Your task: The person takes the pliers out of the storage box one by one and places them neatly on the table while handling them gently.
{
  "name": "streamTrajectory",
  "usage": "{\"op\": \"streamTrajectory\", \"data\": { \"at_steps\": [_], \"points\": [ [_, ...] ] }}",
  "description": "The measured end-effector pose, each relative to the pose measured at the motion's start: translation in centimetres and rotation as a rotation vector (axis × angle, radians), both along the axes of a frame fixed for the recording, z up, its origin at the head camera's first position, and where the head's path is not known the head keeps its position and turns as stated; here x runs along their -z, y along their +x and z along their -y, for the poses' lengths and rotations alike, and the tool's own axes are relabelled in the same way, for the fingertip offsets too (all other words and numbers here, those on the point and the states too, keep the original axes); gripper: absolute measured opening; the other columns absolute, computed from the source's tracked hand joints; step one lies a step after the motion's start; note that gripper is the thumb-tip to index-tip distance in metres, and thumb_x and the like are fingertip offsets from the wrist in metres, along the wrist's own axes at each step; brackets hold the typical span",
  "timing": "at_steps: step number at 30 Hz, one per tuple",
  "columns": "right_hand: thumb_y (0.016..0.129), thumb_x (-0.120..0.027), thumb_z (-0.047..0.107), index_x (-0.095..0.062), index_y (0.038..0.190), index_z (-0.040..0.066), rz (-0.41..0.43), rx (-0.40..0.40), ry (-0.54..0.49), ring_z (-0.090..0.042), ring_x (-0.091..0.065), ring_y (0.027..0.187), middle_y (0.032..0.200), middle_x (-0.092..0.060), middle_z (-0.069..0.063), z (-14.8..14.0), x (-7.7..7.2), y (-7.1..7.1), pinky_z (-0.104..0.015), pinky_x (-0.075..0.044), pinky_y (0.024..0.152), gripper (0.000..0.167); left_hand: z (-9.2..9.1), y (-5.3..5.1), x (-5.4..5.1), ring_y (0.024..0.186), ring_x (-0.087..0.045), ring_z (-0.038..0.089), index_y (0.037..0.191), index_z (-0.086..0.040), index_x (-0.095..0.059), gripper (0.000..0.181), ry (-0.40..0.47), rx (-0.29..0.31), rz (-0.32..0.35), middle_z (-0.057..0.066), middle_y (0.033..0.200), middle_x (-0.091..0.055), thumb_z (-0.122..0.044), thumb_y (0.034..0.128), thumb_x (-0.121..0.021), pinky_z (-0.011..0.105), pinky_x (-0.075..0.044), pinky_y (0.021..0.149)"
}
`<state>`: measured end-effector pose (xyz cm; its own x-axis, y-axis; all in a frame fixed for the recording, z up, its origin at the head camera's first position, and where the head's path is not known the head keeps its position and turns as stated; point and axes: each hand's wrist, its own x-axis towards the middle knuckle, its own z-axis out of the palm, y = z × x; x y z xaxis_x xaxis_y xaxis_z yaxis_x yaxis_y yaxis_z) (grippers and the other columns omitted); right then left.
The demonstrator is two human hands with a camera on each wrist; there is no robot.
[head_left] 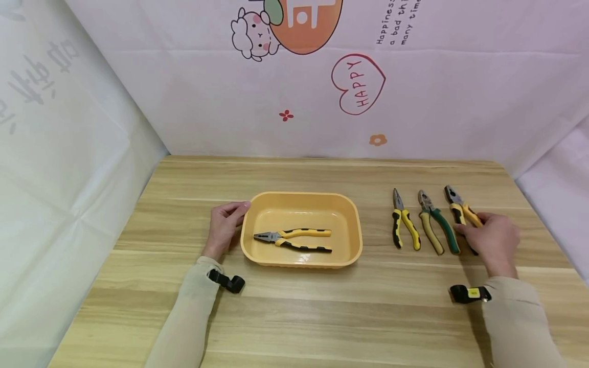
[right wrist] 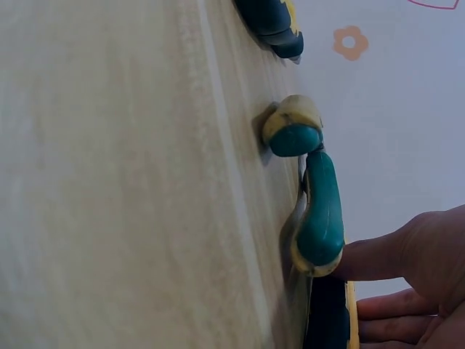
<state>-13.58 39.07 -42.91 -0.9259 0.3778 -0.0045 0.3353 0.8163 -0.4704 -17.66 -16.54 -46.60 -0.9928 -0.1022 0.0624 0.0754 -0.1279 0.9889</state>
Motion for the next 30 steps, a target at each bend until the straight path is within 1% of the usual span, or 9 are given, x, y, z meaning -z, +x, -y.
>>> {"op": "streamTrajectory", "data": {
  "at_steps": [5, 8, 11, 18, 22, 25, 30],
  "points": [
    [0.092, -0.075, 0.028, -0.054, 0.131, -0.018, 0.008, -0.001, 0.006, -0.047, -0.049, 0.095, 0.118, -0.060, -0.038, -0.01, 0.01, -0.09, -0.050, -0.032, 0.074, 0.064, -0.05, 0.01, 0.03, 0.078, -0.074, 0.014, 0.110, 0.019, -0.067, 0.031, -0.003, -0.001, 0.005, 0.006, 0.091, -0.076, -0.008, 0.0958, -0.071, 0.030, -0.063, 0.073],
    [0.092, -0.075, 0.028, -0.053, 0.130, -0.019, 0.015, -0.001, 0.013, -0.047, -0.049, 0.094, 0.117, -0.060, -0.038, -0.01, -0.01, -0.11, -0.052, -0.032, 0.075, 0.064, -0.06, 0.00, 0.03, 0.077, -0.074, 0.014, 0.110, 0.020, -0.067, 0.031, -0.007, -0.001, 0.008, 0.006, 0.090, -0.076, -0.008, 0.0961, -0.071, 0.030, -0.063, 0.072],
    [0.092, -0.075, 0.027, -0.054, 0.130, -0.019, 0.017, 0.001, 0.016, -0.047, -0.049, 0.094, 0.115, -0.060, -0.038, 0.03, 0.02, -0.13, -0.051, -0.032, 0.073, 0.063, -0.08, -0.03, 0.07, 0.077, -0.074, 0.014, 0.109, 0.020, -0.067, 0.031, -0.005, 0.003, 0.007, 0.006, 0.090, -0.075, -0.008, 0.0966, -0.070, 0.029, -0.063, 0.072],
    [0.093, -0.073, 0.027, -0.050, 0.132, -0.020, 0.045, 0.008, 0.008, -0.051, -0.046, 0.100, 0.123, -0.056, -0.040, 0.23, -0.17, -0.09, -0.057, -0.034, 0.080, 0.065, -0.05, -0.05, 0.10, 0.078, -0.074, 0.014, 0.110, 0.020, -0.067, 0.032, -0.005, 0.004, 0.013, 0.009, 0.092, -0.075, -0.010, 0.0965, -0.071, 0.029, -0.063, 0.073],
    [0.094, -0.073, 0.026, -0.052, 0.130, -0.020, 0.059, -0.005, 0.026, -0.050, -0.044, 0.096, 0.116, -0.057, -0.040, 0.34, -0.38, -0.12, -0.055, -0.033, 0.076, 0.062, -0.02, 0.02, 0.05, 0.077, -0.074, 0.014, 0.110, 0.020, -0.067, 0.032, -0.010, -0.001, 0.014, 0.011, 0.093, -0.076, -0.009, 0.0962, -0.071, 0.029, -0.063, 0.072],
    [0.094, -0.072, 0.026, -0.054, 0.128, -0.020, 0.059, -0.012, 0.030, -0.050, -0.043, 0.094, 0.111, -0.059, -0.039, 0.38, -0.45, -0.13, -0.052, -0.033, 0.072, 0.060, -0.02, 0.04, 0.01, 0.077, -0.074, 0.014, 0.110, 0.020, -0.067, 0.033, -0.010, 0.002, 0.008, 0.009, 0.092, -0.076, -0.010, 0.0963, -0.071, 0.030, -0.063, 0.072],
    [0.094, -0.072, 0.026, -0.053, 0.129, -0.020, 0.063, -0.011, 0.025, -0.050, -0.043, 0.095, 0.112, -0.058, -0.039, 0.37, -0.44, -0.10, -0.051, -0.033, 0.072, 0.061, 0.02, 0.03, 0.04, 0.078, -0.075, 0.015, 0.110, 0.020, -0.067, 0.033, -0.011, 0.017, -0.003, 0.005, 0.090, -0.076, -0.011, 0.0968, -0.070, 0.030, -0.063, 0.073]
  ]
}}
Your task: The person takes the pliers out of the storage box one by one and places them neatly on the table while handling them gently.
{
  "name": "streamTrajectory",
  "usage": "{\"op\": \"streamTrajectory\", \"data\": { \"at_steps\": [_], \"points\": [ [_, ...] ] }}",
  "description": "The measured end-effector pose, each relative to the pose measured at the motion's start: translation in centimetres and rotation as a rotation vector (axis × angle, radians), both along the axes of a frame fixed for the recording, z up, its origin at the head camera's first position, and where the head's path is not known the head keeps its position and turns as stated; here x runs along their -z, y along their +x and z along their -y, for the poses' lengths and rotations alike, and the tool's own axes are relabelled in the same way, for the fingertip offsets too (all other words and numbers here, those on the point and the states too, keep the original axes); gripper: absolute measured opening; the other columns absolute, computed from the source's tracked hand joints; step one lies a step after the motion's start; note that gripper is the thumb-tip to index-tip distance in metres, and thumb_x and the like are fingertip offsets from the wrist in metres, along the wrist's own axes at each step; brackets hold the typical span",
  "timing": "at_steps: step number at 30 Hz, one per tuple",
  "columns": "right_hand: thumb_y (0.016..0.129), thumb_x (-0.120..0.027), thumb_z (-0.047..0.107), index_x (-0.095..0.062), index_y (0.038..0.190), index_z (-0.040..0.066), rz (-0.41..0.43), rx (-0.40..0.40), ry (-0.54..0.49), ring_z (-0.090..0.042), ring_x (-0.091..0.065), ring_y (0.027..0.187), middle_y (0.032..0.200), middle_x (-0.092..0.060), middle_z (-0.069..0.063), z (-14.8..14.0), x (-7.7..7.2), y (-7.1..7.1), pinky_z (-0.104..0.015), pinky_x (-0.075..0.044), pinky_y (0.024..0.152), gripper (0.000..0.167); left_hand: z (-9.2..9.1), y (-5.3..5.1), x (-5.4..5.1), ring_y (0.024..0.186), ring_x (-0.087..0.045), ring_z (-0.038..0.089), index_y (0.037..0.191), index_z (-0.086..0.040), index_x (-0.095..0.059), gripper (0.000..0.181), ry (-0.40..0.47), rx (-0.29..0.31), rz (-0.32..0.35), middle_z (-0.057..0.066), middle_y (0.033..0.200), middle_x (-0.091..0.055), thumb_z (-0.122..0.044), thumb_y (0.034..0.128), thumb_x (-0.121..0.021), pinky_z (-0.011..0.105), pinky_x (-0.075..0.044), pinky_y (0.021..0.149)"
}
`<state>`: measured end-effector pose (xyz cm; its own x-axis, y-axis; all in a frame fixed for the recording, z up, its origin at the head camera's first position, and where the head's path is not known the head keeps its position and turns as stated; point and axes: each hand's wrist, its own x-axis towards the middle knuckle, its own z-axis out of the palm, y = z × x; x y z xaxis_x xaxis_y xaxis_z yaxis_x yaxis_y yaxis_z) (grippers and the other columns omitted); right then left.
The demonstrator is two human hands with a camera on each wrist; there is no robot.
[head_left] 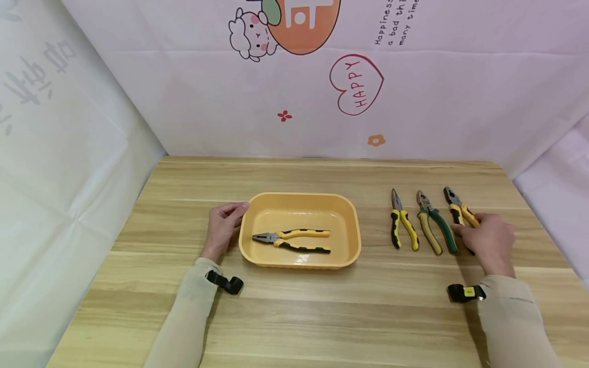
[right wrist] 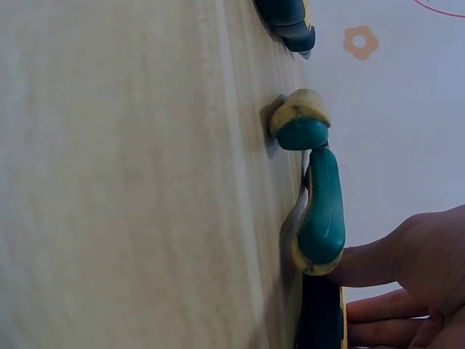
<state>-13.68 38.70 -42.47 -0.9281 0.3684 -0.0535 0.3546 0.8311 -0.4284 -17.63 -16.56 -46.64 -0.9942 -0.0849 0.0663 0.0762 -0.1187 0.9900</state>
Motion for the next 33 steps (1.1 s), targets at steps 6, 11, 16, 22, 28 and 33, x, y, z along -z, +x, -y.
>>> {"op": "streamTrajectory", "data": {
  "at_steps": [6, 11, 16, 22, 28, 33],
  "points": [
    [0.095, -0.072, 0.025, -0.053, 0.128, -0.021, -0.014, -0.018, 0.019, -0.052, -0.046, 0.095, 0.112, -0.058, -0.041, 0.0, -0.1, 0.0, -0.058, -0.034, 0.078, 0.061, 0.0, 0.1, -0.1, 0.077, -0.075, 0.015, 0.110, 0.020, -0.067, 0.033, -0.003, -0.004, 0.003, 0.008, 0.092, -0.076, -0.010, 0.0960, -0.071, 0.030, -0.063, 0.072],
    [0.095, -0.072, 0.028, -0.049, 0.131, -0.021, -0.005, -0.021, 0.016, -0.054, -0.045, 0.098, 0.118, -0.055, -0.042, -0.3, 0.1, 0.1, -0.060, -0.034, 0.081, 0.065, 0.0, 0.1, -0.1, 0.078, -0.075, 0.014, 0.111, 0.019, -0.067, 0.033, -0.017, -0.003, 0.004, 0.005, 0.092, -0.076, -0.010, 0.0966, -0.071, 0.030, -0.063, 0.074],
    [0.095, -0.071, 0.032, -0.049, 0.132, -0.020, 0.000, -0.034, 0.006, -0.051, -0.045, 0.096, 0.115, -0.057, -0.041, -0.8, 0.4, 0.1, -0.057, -0.034, 0.078, 0.068, 0.0, 0.1, 0.0, 0.079, -0.074, 0.014, 0.110, 0.019, -0.067, 0.031, -0.014, -0.007, -0.002, 0.004, 0.091, -0.076, -0.009, 0.0969, -0.070, 0.029, -0.063, 0.074],
    [0.095, -0.071, 0.034, -0.050, 0.132, -0.020, -0.010, -0.058, 0.007, -0.051, -0.048, 0.096, 0.115, -0.058, -0.041, -1.1, 0.5, 0.2, -0.060, -0.034, 0.083, 0.069, 0.0, 0.1, 0.0, 0.078, -0.074, 0.014, 0.109, 0.019, -0.068, 0.030, -0.007, -0.016, 0.001, 0.010, 0.094, -0.076, -0.008, 0.0962, -0.070, 0.029, -0.063, 0.073],
    [0.096, -0.070, 0.036, -0.050, 0.133, -0.019, -0.012, -0.070, 0.001, -0.050, -0.050, 0.094, 0.113, -0.059, -0.041, -1.3, 0.4, 0.3, -0.059, -0.035, 0.081, 0.070, 0.0, 0.0, 0.0, 0.080, -0.075, 0.014, 0.111, 0.019, -0.067, 0.032, -0.011, -0.003, -0.008, 0.014, 0.097, -0.076, -0.009, 0.0965, -0.070, 0.029, -0.063, 0.074],
    [0.097, -0.068, 0.039, -0.046, 0.137, -0.019, 0.007, -0.061, -0.002, -0.055, -0.047, 0.103, 0.123, -0.053, -0.043, -1.3, 0.5, 0.3, -0.062, -0.034, 0.088, 0.074, 0.0, 0.1, 0.0, 0.079, -0.075, 0.014, 0.110, 0.019, -0.067, 0.031, -0.006, -0.004, -0.004, 0.011, 0.094, -0.076, -0.009, 0.0963, -0.070, 0.029, -0.063, 0.074]
  ]
}}
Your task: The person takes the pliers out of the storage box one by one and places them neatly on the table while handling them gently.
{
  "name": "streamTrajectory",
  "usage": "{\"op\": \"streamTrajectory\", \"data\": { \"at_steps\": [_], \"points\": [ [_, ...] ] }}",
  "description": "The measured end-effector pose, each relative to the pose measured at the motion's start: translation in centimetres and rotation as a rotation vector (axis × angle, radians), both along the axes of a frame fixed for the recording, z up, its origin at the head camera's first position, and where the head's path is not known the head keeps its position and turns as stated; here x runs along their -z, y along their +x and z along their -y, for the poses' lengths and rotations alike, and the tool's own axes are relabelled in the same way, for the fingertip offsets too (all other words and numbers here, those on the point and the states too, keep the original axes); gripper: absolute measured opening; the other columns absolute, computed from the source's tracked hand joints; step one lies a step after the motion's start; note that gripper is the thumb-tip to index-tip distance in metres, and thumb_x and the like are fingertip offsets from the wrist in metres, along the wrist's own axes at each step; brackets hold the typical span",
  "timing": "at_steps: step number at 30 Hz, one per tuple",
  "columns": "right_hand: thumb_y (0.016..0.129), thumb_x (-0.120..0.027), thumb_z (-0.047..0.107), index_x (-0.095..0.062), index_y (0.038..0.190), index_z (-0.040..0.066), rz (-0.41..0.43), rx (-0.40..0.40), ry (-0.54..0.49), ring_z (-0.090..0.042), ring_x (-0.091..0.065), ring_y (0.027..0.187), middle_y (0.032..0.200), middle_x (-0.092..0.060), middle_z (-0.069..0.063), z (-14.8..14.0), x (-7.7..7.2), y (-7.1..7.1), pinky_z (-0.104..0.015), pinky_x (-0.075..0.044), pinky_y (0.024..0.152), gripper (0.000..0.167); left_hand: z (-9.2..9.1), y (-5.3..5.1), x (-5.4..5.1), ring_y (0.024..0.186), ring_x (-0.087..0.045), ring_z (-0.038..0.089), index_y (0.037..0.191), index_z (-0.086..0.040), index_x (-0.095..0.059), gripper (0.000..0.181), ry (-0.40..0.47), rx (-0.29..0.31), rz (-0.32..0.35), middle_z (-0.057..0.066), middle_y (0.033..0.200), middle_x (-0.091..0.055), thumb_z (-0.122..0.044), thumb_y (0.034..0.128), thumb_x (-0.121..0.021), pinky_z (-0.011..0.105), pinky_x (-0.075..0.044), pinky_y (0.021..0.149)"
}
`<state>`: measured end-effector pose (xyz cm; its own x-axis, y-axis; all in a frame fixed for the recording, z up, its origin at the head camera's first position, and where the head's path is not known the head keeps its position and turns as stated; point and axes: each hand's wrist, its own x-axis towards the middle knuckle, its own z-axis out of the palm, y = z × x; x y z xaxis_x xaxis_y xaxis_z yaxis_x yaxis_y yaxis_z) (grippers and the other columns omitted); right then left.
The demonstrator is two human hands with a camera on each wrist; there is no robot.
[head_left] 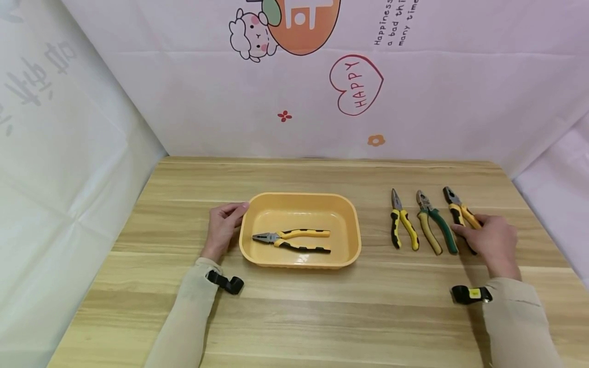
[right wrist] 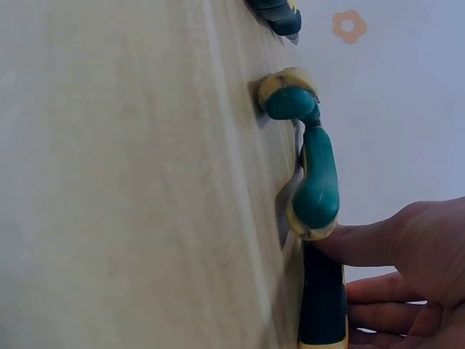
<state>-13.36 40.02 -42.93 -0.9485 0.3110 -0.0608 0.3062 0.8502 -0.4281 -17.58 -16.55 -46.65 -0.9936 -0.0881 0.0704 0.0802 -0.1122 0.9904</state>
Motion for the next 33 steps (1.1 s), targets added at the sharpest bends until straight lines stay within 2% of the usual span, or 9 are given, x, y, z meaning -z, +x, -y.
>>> {"op": "streamTrajectory", "data": {
  "at_steps": [9, 13, 16, 23, 27, 33],
  "points": [
    [0.096, -0.069, 0.036, -0.048, 0.134, -0.020, -0.023, -0.026, 0.007, -0.057, -0.051, 0.103, 0.124, -0.053, -0.043, 0.0, 0.1, 0.0, -0.063, -0.032, 0.091, 0.071, 0.1, -0.1, 0.0, 0.079, -0.074, 0.014, 0.111, 0.019, -0.068, 0.032, -0.006, 0.000, 0.003, 0.009, 0.094, -0.076, -0.009, 0.0965, -0.071, 0.029, -0.063, 0.073],
    [0.095, -0.069, 0.036, -0.050, 0.132, -0.021, -0.021, -0.043, 0.018, -0.053, -0.054, 0.096, 0.118, -0.057, -0.042, -0.1, 0.0, 0.1, -0.059, -0.033, 0.084, 0.070, 0.1, -0.1, 0.0, 0.080, -0.074, 0.015, 0.111, 0.018, -0.068, 0.031, -0.002, 0.009, -0.004, 0.009, 0.094, -0.076, -0.009, 0.0964, -0.070, 0.030, -0.063, 0.074],
    [0.095, -0.069, 0.039, -0.048, 0.133, -0.021, -0.002, -0.042, 0.019, -0.053, -0.052, 0.098, 0.119, -0.056, -0.042, -0.2, -0.3, 0.1, -0.058, -0.035, 0.080, 0.073, 0.1, 0.0, 0.0, 0.081, -0.074, 0.015, 0.111, 0.019, -0.068, 0.031, -0.002, 0.009, -0.004, 0.009, 0.095, -0.076, -0.009, 0.0964, -0.070, 0.030, -0.063, 0.075],
    [0.097, -0.065, 0.048, -0.041, 0.138, -0.021, 0.035, -0.021, -0.004, -0.064, -0.040, 0.116, 0.135, -0.043, -0.045, -0.3, -0.8, 0.4, -0.068, -0.036, 0.093, 0.085, 0.1, -0.1, 0.0, 0.081, -0.075, 0.015, 0.110, 0.019, -0.067, 0.032, -0.005, 0.001, 0.001, 0.010, 0.096, -0.076, -0.009, 0.0960, -0.071, 0.031, -0.063, 0.076],
    [0.097, -0.064, 0.048, -0.038, 0.140, -0.022, 0.022, -0.016, -0.020, -0.065, -0.037, 0.121, 0.135, -0.044, -0.044, -0.1, -1.1, 0.7, -0.072, -0.032, 0.099, 0.086, 0.1, -0.1, 0.0, 0.081, -0.075, 0.016, 0.111, 0.019, -0.067, 0.031, -0.007, 0.000, 0.005, 0.015, 0.099, -0.075, -0.009, 0.0961, -0.071, 0.031, -0.063, 0.075],
    [0.100, -0.059, 0.047, -0.033, 0.143, -0.021, -0.006, -0.021, -0.051, -0.064, -0.040, 0.122, 0.136, -0.042, -0.045, 0.7, -2.1, 1.1, -0.074, -0.032, 0.100, 0.085, 0.1, -0.1, 0.0, 0.081, -0.075, 0.016, 0.111, 0.019, -0.068, 0.031, -0.015, 0.000, 0.004, 0.020, 0.103, -0.074, -0.009, 0.0964, -0.070, 0.031, -0.063, 0.075]
  ]
}}
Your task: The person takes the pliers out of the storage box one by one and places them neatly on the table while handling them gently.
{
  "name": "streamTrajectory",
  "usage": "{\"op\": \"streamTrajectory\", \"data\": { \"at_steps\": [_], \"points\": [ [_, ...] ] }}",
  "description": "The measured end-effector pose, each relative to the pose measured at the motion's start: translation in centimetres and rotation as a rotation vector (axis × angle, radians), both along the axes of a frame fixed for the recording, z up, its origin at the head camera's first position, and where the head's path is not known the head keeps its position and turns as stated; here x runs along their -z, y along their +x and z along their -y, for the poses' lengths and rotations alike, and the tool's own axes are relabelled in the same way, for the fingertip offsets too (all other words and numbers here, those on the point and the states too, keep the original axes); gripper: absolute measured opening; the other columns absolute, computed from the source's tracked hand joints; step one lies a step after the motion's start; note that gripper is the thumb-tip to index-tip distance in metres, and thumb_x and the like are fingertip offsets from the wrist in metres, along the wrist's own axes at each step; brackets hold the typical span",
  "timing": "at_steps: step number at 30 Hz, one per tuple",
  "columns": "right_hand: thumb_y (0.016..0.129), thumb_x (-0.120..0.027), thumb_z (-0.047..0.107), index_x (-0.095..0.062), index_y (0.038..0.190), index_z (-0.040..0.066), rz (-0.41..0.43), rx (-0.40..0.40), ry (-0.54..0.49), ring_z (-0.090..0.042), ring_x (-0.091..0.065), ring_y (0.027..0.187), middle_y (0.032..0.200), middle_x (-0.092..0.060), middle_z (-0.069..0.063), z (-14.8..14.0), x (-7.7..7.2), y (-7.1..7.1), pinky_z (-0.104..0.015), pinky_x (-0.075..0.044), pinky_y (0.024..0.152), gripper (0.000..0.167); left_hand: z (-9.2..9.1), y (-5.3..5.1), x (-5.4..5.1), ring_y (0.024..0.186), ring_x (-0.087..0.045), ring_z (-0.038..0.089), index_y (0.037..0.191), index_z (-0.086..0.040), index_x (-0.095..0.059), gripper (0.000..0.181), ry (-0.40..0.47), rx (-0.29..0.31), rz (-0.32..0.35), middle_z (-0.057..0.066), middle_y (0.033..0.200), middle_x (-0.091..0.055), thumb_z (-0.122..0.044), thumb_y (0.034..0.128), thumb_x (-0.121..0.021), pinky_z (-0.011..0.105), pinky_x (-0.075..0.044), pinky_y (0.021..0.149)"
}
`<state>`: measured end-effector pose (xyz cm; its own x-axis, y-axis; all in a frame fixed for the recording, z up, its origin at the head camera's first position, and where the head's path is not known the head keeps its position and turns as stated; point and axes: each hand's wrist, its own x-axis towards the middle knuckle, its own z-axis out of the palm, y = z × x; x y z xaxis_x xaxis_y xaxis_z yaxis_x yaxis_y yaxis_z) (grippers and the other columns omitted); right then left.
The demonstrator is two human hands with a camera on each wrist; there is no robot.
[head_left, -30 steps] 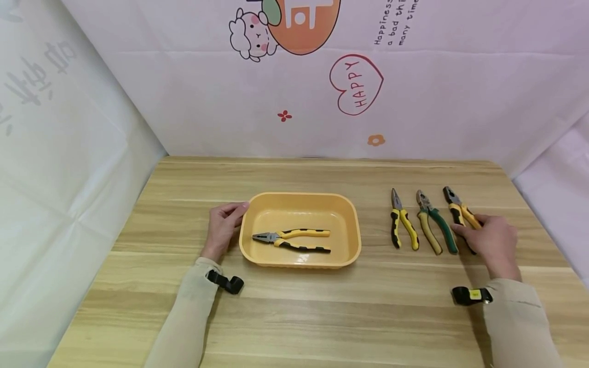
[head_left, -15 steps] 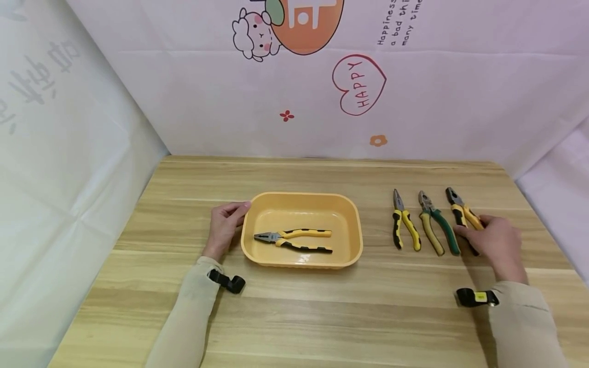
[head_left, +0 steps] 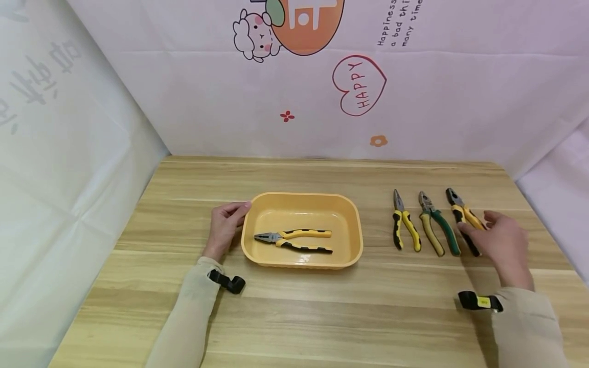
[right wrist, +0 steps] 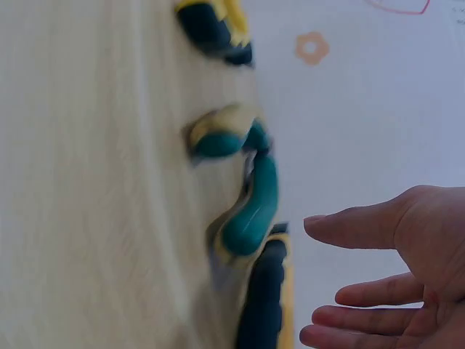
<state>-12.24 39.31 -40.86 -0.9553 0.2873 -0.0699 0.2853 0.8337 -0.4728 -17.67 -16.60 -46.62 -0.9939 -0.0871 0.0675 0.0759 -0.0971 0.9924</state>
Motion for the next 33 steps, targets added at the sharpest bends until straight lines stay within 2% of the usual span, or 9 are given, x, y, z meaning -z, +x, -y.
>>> {"op": "streamTrajectory", "data": {
  "at_steps": [6, 11, 18, 25, 27, 33],
  "points": [
    [0.100, -0.060, 0.044, -0.036, 0.146, -0.017, -0.079, -0.021, 0.002, -0.062, -0.046, 0.121, 0.136, -0.046, -0.043, 1.7, -1.3, 0.4, -0.073, -0.034, 0.099, 0.080, 0.0, 0.0, 0.0, 0.082, -0.075, 0.016, 0.111, 0.018, -0.068, 0.031, 0.008, 0.003, 0.002, 0.017, 0.101, -0.074, -0.009, 0.0962, -0.071, 0.032, -0.063, 0.075],
    [0.099, -0.061, 0.047, -0.038, 0.148, -0.013, -0.109, -0.039, -0.006, -0.061, -0.046, 0.121, 0.137, -0.047, -0.041, 3.5, -2.8, 0.8, -0.072, -0.039, 0.095, 0.080, -0.1, 0.0, 0.0, 0.082, -0.075, 0.016, 0.111, 0.020, -0.067, 0.032, 0.028, -0.003, 0.007, 0.017, 0.101, -0.075, -0.008, 0.0957, -0.071, 0.032, -0.063, 0.075],
    [0.097, -0.068, 0.042, -0.046, 0.145, -0.010, -0.199, -0.104, -0.011, -0.059, -0.052, 0.119, 0.134, -0.054, -0.036, 6.3, -4.3, 1.4, -0.068, -0.048, 0.087, 0.074, -0.1, 0.0, 0.0, 0.081, -0.075, 0.016, 0.111, 0.020, -0.066, 0.032, 0.034, 0.000, -0.001, 0.016, 0.100, -0.075, -0.008, 0.0960, -0.071, 0.032, -0.063, 0.075],
    [0.094, -0.074, 0.038, -0.047, 0.148, -0.004, -0.275, -0.137, -0.074, -0.058, -0.053, 0.120, 0.137, -0.056, -0.031, 9.0, -5.9, 2.2, -0.068, -0.046, 0.091, 0.073, -0.1, 0.0, 0.0, 0.083, -0.075, 0.016, 0.111, 0.019, -0.067, 0.033, 0.028, 0.009, 0.002, 0.011, 0.099, -0.075, -0.010, 0.0967, -0.070, 0.031, -0.063, 0.076],
    [0.092, -0.077, 0.036, -0.050, 0.147, -0.002, -0.303, -0.149, -0.074, -0.057, -0.054, 0.119, 0.135, -0.058, -0.030, 9.8, -6.2, 2.4, -0.062, -0.052, 0.087, 0.072, -0.1, 0.0, -0.1, 0.083, -0.075, 0.015, 0.111, 0.020, -0.067, 0.033, 0.026, 0.009, -0.001, 0.010, 0.098, -0.075, -0.010, 0.0968, -0.070, 0.031, -0.063, 0.076],
    [0.090, -0.081, 0.028, -0.055, 0.142, -0.004, -0.359, -0.225, -0.077, -0.055, -0.058, 0.116, 0.132, -0.060, -0.031, 11.4, -6.4, 3.0, -0.061, -0.054, 0.083, 0.066, -0.1, 0.0, 0.1, 0.083, -0.074, 0.014, 0.111, 0.019, -0.067, 0.032, 0.017, 0.000, -0.002, 0.005, 0.095, -0.075, -0.009, 0.0969, -0.070, 0.030, -0.063, 0.077]
  ]
}}
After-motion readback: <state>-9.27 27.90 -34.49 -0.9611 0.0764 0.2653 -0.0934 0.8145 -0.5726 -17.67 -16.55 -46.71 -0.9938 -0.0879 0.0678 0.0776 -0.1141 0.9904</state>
